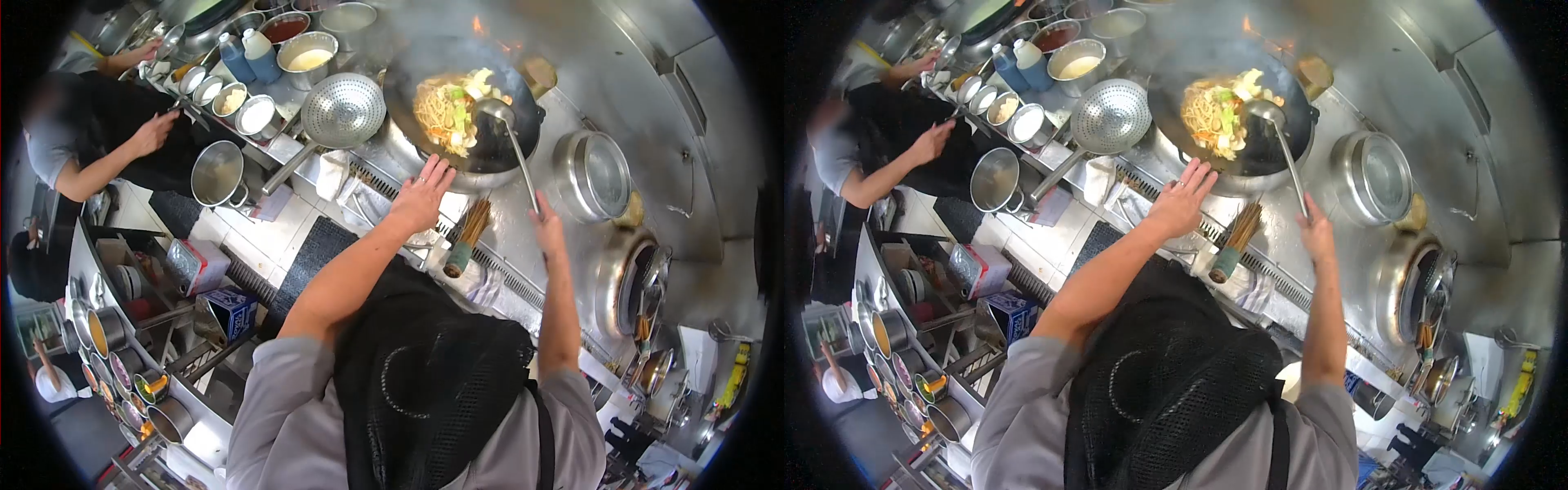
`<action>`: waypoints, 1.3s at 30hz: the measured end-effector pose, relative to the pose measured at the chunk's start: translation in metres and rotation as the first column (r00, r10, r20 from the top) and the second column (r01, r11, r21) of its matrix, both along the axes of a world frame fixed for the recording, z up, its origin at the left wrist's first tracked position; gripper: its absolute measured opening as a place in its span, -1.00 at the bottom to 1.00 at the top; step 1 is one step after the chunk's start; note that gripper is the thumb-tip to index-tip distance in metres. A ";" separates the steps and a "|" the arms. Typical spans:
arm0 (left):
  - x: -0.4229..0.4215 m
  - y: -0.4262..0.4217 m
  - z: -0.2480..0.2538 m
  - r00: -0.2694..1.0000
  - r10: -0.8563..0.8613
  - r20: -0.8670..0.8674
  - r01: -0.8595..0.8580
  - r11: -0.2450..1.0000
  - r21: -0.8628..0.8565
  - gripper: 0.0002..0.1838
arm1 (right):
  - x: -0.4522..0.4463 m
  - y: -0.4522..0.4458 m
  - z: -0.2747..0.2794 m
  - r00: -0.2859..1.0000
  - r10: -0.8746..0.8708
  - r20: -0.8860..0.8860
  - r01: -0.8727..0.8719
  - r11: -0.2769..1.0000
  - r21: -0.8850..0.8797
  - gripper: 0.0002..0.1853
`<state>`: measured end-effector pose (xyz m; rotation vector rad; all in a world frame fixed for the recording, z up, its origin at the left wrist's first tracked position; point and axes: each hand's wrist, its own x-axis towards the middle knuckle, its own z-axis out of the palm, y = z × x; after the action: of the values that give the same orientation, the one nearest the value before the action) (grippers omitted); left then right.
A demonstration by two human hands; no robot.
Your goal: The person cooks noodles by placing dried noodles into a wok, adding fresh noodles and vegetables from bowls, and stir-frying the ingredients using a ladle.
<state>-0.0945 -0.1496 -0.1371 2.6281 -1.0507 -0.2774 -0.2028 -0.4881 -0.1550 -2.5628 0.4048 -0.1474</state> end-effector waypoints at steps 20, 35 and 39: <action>0.002 0.003 0.004 1.000 -0.003 -0.029 0.003 1.000 -0.001 -0.04 | 0.055 0.093 0.049 0.974 -0.222 0.051 0.191 0.918 0.347 -0.44; 0.009 0.012 -0.004 0.987 -0.063 -0.147 0.045 0.991 -0.123 -0.29 | 0.041 0.045 0.031 0.969 0.221 -0.106 -0.239 0.947 -0.213 -0.40; 0.015 0.017 -0.038 0.988 -0.135 -0.072 0.073 0.827 -0.557 -0.57 | 0.010 0.023 0.092 0.955 0.151 -0.257 -0.268 0.814 -0.515 -0.45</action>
<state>-0.0800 -0.1328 -0.1750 2.0155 -1.0485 -0.1100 -0.1924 -0.4655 -0.0631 -3.1870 0.1560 0.1041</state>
